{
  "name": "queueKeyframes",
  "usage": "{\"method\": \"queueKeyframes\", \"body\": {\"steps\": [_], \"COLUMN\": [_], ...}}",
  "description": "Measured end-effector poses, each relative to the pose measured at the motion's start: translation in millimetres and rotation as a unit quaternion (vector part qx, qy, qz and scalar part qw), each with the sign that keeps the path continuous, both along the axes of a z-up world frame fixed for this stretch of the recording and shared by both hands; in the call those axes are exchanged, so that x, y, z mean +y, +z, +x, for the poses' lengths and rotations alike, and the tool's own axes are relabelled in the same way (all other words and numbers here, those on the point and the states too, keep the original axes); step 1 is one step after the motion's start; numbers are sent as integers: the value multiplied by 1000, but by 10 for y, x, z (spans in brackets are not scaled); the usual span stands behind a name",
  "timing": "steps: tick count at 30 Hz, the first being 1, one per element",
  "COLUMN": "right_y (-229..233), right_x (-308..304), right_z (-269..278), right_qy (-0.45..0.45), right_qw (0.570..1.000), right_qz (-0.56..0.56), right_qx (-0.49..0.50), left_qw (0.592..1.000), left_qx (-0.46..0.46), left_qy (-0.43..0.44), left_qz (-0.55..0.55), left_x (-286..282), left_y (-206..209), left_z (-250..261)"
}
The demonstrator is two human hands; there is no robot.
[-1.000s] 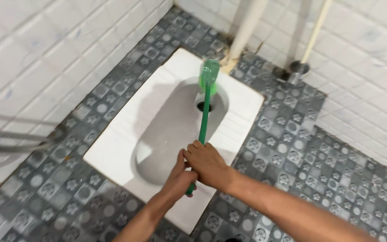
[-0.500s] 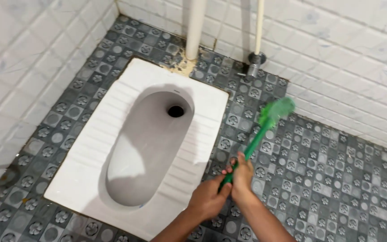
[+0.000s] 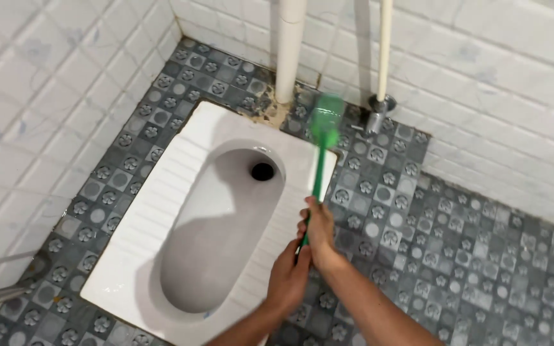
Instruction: The person scrubs a white squat toilet with a green long-handled brush, cleaning the rim, interior bowl, and surrounding floor tiles. The person repeatedly dips the brush into a blue basin of water and continues scrubbing different sections of the toilet and adjacent floor.
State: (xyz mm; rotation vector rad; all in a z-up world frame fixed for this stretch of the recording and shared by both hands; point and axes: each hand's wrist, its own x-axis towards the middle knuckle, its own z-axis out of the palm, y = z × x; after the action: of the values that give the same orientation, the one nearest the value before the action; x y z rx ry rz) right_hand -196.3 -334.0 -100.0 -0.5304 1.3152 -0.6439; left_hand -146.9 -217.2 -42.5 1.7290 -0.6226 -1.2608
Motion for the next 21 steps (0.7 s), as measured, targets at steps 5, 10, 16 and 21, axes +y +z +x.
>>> {"method": "queueKeyframes", "body": {"steps": [5, 10, 16, 21], "right_y": [-183, 219, 152, -177], "right_x": [-517, -412, -256, -106], "right_z": [38, 544, 659, 750], "right_qy": [-91, -33, -18, -121], "right_qw": [996, 998, 999, 991], "right_qz": [-16, 44, 49, 49], "right_qx": [-13, -22, -14, -22], "left_qw": [982, 988, 986, 946], "left_qx": [-53, -90, -131, -113], "left_qy": [-158, -88, -65, -283], "left_qz": [89, 91, 77, 115], "left_x": [-611, -414, -257, -347], "left_y": [161, 37, -98, -142], "left_z": [288, 497, 639, 1106]}}
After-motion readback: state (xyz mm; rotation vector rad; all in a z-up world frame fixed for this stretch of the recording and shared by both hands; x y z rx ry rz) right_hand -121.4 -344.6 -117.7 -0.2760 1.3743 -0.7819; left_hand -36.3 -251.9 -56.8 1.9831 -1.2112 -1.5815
